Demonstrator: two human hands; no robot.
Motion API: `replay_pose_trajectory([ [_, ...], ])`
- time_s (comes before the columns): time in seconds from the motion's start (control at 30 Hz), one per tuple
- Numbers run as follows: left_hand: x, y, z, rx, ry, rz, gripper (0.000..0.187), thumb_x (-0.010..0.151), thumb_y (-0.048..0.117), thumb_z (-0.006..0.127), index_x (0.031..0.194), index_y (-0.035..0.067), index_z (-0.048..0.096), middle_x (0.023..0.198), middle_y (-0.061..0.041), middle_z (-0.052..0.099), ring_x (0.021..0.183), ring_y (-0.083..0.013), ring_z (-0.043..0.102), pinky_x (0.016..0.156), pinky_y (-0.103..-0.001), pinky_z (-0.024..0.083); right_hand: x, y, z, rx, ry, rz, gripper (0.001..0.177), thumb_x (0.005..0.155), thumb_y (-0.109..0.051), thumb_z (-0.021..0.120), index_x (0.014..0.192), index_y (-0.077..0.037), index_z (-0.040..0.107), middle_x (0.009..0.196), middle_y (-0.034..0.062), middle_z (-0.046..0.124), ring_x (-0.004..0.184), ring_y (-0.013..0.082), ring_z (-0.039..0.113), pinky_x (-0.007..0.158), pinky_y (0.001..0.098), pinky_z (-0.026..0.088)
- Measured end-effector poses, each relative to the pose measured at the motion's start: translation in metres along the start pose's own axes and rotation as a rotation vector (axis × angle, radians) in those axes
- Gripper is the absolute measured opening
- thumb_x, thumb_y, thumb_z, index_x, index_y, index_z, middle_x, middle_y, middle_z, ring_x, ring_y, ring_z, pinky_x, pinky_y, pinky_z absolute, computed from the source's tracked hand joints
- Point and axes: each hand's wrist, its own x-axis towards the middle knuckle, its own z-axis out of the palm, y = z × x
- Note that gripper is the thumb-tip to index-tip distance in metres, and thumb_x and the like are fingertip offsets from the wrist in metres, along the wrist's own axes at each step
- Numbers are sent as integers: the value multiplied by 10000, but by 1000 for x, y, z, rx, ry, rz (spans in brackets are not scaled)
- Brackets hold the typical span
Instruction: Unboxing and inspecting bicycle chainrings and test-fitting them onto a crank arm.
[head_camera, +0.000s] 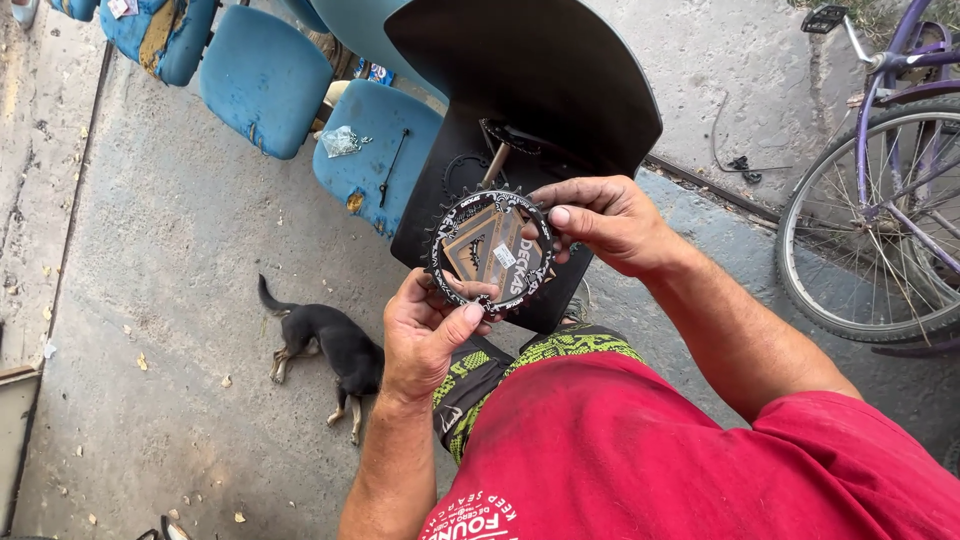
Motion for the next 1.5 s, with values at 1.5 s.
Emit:
replay_pose_trajectory([
  [1.5,-5,-3,-16,-124,2,29,393,1110,290,448,1131,-64,619,1014,-355,761,820,-364,808,653,-369,693,7,1,16,-11,-23,21,326,952,-35,712,1204,165,663,903,329,747,651,238,762,553,331,672],
])
